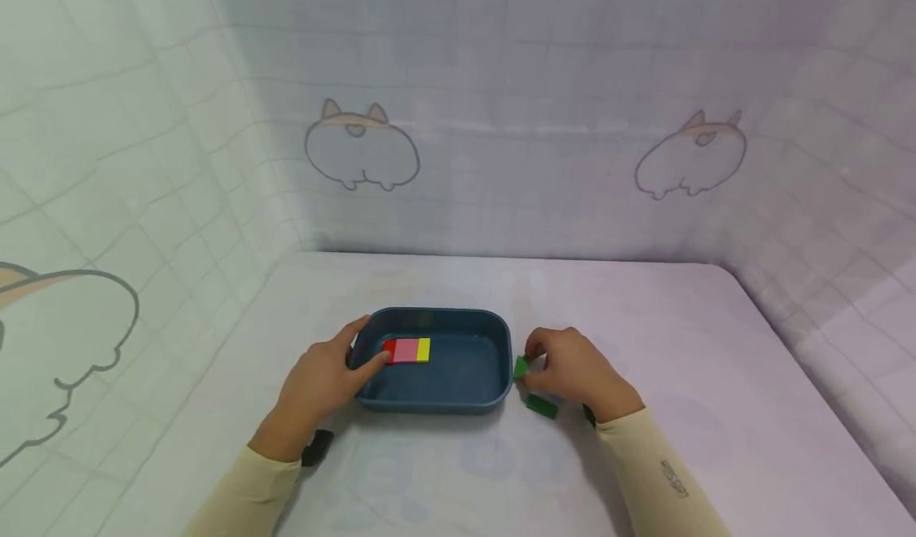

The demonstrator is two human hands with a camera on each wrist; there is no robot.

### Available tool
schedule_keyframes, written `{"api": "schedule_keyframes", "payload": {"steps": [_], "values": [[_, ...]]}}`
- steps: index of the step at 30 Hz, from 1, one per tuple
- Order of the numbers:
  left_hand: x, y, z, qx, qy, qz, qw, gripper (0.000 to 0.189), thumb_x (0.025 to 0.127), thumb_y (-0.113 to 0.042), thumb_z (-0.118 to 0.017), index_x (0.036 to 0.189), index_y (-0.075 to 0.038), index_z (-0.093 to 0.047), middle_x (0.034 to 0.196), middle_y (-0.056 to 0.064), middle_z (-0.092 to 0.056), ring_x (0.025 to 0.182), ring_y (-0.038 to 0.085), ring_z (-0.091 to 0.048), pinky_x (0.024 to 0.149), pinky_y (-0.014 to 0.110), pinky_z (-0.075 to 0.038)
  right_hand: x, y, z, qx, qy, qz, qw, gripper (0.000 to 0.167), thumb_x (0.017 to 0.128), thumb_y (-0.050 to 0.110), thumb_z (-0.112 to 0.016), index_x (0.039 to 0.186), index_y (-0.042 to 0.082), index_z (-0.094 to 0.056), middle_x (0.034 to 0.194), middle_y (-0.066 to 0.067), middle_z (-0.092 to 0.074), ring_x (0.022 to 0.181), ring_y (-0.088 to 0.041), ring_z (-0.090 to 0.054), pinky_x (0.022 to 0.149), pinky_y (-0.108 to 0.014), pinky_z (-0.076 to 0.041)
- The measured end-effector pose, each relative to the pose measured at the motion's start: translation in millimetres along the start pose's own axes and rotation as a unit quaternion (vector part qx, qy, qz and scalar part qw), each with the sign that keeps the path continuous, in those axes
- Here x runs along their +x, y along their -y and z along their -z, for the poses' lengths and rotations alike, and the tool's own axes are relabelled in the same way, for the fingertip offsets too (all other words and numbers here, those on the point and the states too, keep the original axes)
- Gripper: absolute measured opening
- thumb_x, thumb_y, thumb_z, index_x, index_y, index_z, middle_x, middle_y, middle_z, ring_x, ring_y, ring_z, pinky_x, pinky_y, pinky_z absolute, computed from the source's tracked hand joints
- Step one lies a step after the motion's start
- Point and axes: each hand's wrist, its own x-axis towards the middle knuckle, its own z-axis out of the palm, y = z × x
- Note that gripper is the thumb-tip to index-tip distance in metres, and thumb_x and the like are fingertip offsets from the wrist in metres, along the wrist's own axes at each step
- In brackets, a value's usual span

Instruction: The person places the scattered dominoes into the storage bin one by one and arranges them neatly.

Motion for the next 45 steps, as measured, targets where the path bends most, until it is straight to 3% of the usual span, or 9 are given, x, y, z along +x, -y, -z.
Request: {"api": "schedule_keyframes", "payload": {"steps": [5,9,12,17,23,30,35,40,45], "values": [[4.2,-8.7,-6.3,0.003,-0.002,-0.006,1.0,0.087,0.093,-0.072,-0.064,0.16,-0.021,-0.046,0.075,0.001,-0.064,0.073,0.021,-0.063,0.068,0.041,-0.057,-6.1,-7.6,2.1,-0.016,-0.006,-0.019,0.9997,0.028,0.081,0.026,-0.089,0.103,0.017,-0.073,0.088,0.01,-0.069,0.077,-0.014,-0.059,0.066,-0.032,-0.052],[5.2,-13.0,-10.9,-0.001,0.002,-0.007,1.0,0.087,0.093,-0.073,-0.063,0.16,-0.021,-0.046,0.083,0.003,-0.069,0.076,0.021,-0.065,0.07,0.042,-0.057,-5.4,-14.3,7.0,0.0,0.009,-0.027,0.9996,0.03,0.081,0.026,-0.09,0.103,0.018,-0.073,0.094,0.011,-0.07,0.088,-0.016,-0.062,0.075,-0.036,-0.054],[5.7,-14.0,-12.5,-0.001,-0.004,0.0,1.0,0.087,0.092,-0.074,-0.062,0.16,-0.021,-0.046,0.091,0.004,-0.072,0.08,0.022,-0.066,0.074,0.044,-0.058,3.1,-18.6,14.4,0.023,0.033,-0.019,0.999,0.029,0.082,0.025,-0.09,0.103,0.016,-0.072,0.095,0.01,-0.073,0.09,-0.017,-0.065,0.08,-0.038,-0.055],[6.2,-13.4,-14.5,-0.002,-0.011,0.003,0.9999,0.087,0.093,-0.073,-0.063,0.16,-0.02,-0.046,0.086,0.004,-0.07,0.079,0.022,-0.065,0.074,0.045,-0.058,21.4,-24.7,27.6,0.065,0.066,-0.018,0.9956,0.03,0.084,0.021,-0.086,0.106,0.008,-0.071,0.095,0.004,-0.075,0.09,-0.016,-0.069,0.082,-0.039,-0.057],[5.4,-14.6,-16.0,0.002,-0.004,0.002,1.0,0.086,0.094,-0.072,-0.063,0.161,-0.021,-0.045,0.09,0.006,-0.072,0.078,0.021,-0.066,0.074,0.045,-0.059,34.0,-24.5,33.4,0.058,0.035,-0.038,0.9969,0.039,0.089,0.026,-0.086,0.117,0.006,-0.068,0.103,0.002,-0.076,0.097,-0.02,-0.069,0.082,-0.04,-0.057],[5.9,-13.8,-13.0,0.009,-0.006,0.001,0.9999,0.085,0.094,-0.071,-0.063,0.161,-0.021,-0.045,0.082,0.003,-0.068,0.071,0.019,-0.062,0.067,0.041,-0.057,55.7,-2.9,43.7,0.064,-0.03,-0.048,0.9963,0.051,0.09,0.025,-0.084,0.13,0.009,-0.056,0.116,-0.004,-0.075,0.101,-0.025,-0.068,0.078,-0.041,-0.057],[6.4,-15.3,-10.3,0.01,-0.007,0.002,0.9999,0.085,0.094,-0.07,-0.064,0.16,-0.02,-0.045,0.074,0.001,-0.062,0.065,0.018,-0.059,0.06,0.038,-0.053,70.4,22.5,48.1,0.063,-0.074,-0.008,0.9953,0.049,0.092,0.027,-0.082,0.13,0.012,-0.055,0.114,-0.004,-0.076,0.097,-0.024,-0.067,0.076,-0.041,-0.054],[9.8,-15.2,-13.1,0.012,-0.012,0.0,0.9999,0.084,0.094,-0.07,-0.064,0.16,-0.02,-0.046,0.077,0.003,-0.065,0.067,0.018,-0.06,0.061,0.038,-0.053,84.1,49.1,44.7,0.077,-0.081,0.045,0.9927,0.048,0.092,0.026,-0.082,0.131,0.013,-0.056,0.113,-0.002,-0.076,0.095,-0.022,-0.066,0.074,-0.042,-0.054],[13.3,-16.9,-18.0,0.013,-0.017,0.001,0.9998,0.084,0.094,-0.071,-0.064,0.159,-0.02,-0.047,0.087,0.006,-0.071,0.071,0.019,-0.063,0.067,0.041,-0.057,97.4,64.7,35.6,0.103,-0.086,0.06,0.9891,0.046,0.092,0.028,-0.083,0.129,0.017,-0.059,0.113,0.002,-0.076,0.096,-0.019,-0.065,0.074,-0.042,-0.054]]}}
